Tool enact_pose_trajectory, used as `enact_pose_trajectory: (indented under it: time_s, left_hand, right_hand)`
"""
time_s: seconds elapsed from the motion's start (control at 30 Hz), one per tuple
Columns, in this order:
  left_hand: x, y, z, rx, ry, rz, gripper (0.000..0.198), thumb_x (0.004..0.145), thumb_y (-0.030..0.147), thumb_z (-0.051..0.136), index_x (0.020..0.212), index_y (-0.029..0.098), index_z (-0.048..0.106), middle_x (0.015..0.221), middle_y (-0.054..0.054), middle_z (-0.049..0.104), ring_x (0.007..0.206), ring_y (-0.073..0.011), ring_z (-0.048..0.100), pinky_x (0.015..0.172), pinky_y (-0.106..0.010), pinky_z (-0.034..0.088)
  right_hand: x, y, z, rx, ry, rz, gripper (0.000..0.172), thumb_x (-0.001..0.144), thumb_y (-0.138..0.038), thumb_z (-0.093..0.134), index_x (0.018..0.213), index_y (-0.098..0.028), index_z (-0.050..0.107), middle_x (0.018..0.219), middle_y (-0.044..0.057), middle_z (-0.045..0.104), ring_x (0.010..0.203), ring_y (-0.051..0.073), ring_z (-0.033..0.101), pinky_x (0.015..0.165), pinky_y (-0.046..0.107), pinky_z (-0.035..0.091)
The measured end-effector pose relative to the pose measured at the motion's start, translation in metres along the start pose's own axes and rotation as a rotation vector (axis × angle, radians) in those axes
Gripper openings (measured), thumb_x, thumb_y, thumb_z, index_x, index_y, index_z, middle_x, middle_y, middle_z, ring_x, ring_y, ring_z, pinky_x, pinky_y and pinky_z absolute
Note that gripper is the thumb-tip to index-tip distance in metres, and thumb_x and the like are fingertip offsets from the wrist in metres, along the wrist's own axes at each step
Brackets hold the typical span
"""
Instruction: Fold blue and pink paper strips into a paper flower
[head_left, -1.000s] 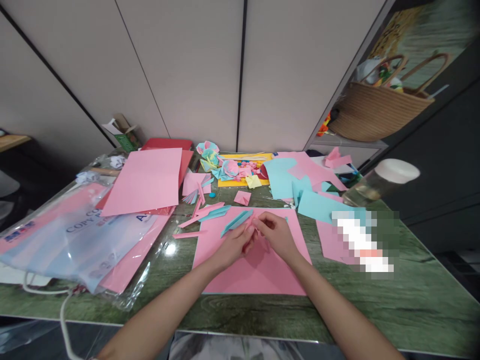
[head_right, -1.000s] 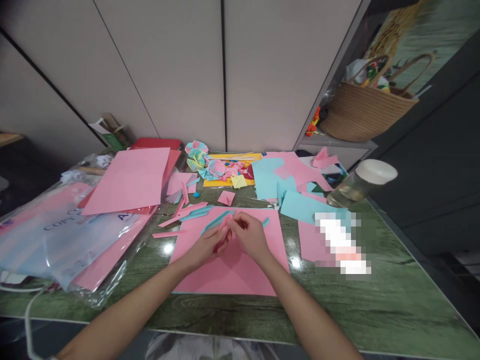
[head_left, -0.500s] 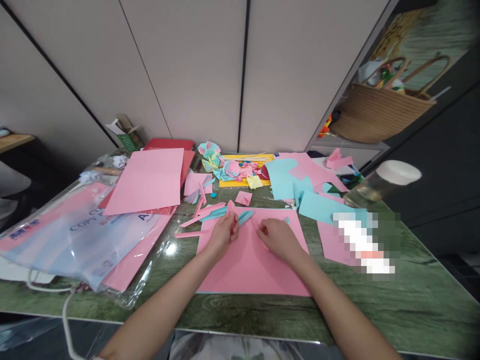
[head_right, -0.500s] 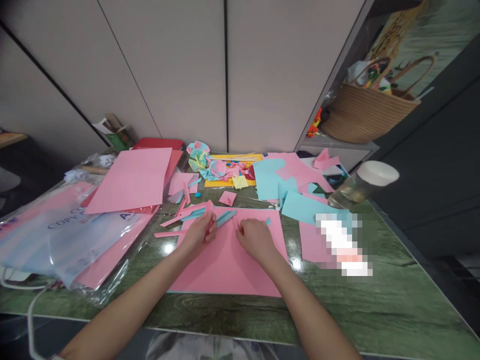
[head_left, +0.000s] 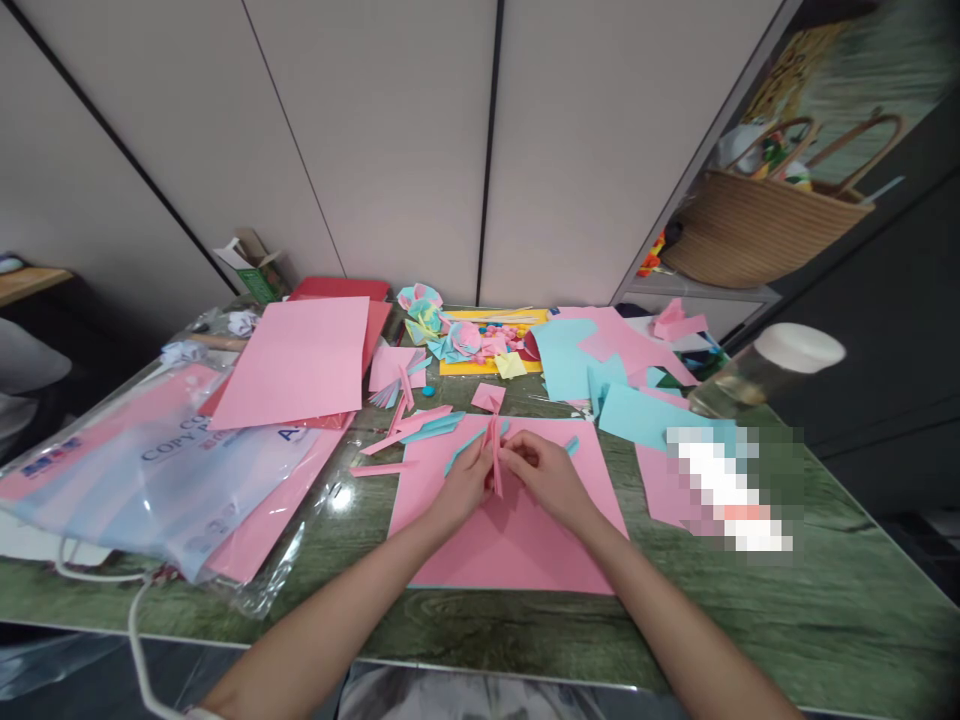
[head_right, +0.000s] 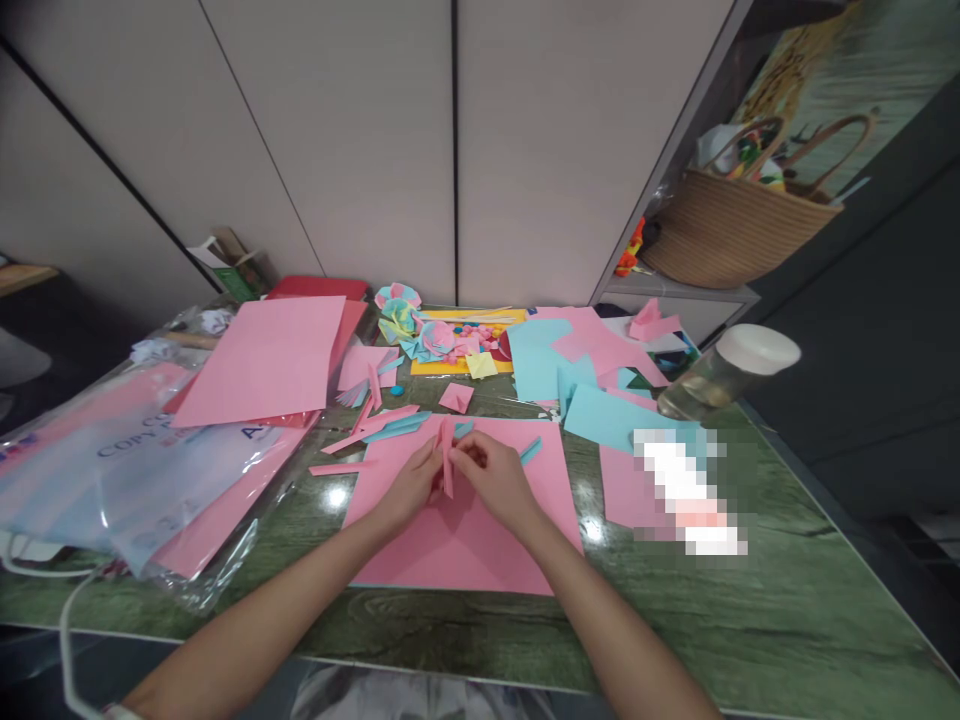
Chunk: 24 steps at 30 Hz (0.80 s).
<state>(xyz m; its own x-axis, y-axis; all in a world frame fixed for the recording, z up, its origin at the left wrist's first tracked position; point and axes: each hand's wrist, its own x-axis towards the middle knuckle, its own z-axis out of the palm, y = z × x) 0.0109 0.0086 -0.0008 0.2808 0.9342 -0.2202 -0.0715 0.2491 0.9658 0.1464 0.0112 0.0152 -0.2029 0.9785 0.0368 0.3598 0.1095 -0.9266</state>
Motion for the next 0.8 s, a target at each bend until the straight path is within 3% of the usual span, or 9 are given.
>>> enact_pose_trajectory:
  time_s: [0.1,0.27,0.47,0.63,0.8]
  left_hand:
    - [0.001,-0.001,0.0,0.077,0.016,0.04,0.028,0.082,0.044,0.035,0.079,0.017,0.044,0.056,0.005,0.038,0.049,-0.0066,0.032,0.046,-0.018,0.025]
    - [0.002,-0.003,-0.001,0.198,0.067,0.147,0.03,0.083,0.042,0.032,0.08,0.017,0.047,0.064,0.002,0.046,0.057,-0.0096,0.039,0.056,-0.022,0.033]
    - [0.004,-0.005,-0.002,0.246,0.135,0.204,0.033,0.082,0.044,0.034,0.075,0.016,0.049,0.072,0.0,0.049,0.069,-0.0127,0.044,0.066,-0.024,0.035]
    - [0.006,-0.007,-0.003,0.153,0.091,0.062,0.038,0.079,0.051,0.035,0.075,0.015,0.048,0.06,0.003,0.04,0.055,-0.0091,0.038,0.05,-0.021,0.031]
    - [0.003,0.001,-0.003,-0.022,-0.036,-0.088,0.043,0.074,0.057,0.04,0.08,0.015,0.049,0.056,0.005,0.035,0.047,-0.0064,0.032,0.042,-0.018,0.023]
  right_hand:
    - [-0.001,0.001,0.002,0.039,0.012,-0.001,0.013,0.077,-0.03,0.047,0.076,-0.019,0.054,0.062,-0.003,0.053,0.054,0.01,0.049,0.053,0.022,0.038]
    - [-0.003,-0.003,0.003,0.124,-0.029,-0.03,0.018,0.08,-0.031,0.043,0.079,-0.019,0.057,0.072,0.001,0.061,0.065,0.013,0.057,0.063,0.025,0.044]
    - [-0.003,0.0,0.008,0.126,0.014,0.022,0.019,0.072,-0.034,0.055,0.083,-0.019,0.059,0.08,0.003,0.064,0.073,0.015,0.06,0.069,0.028,0.047]
    - [0.002,0.007,0.006,0.176,-0.002,0.055,0.018,0.071,-0.032,0.055,0.082,-0.018,0.06,0.076,0.002,0.064,0.07,0.014,0.059,0.067,0.027,0.046]
    - [0.007,0.002,-0.004,0.29,0.025,0.097,0.021,0.067,-0.034,0.059,0.078,-0.016,0.06,0.07,0.001,0.061,0.063,0.012,0.056,0.058,0.024,0.043]
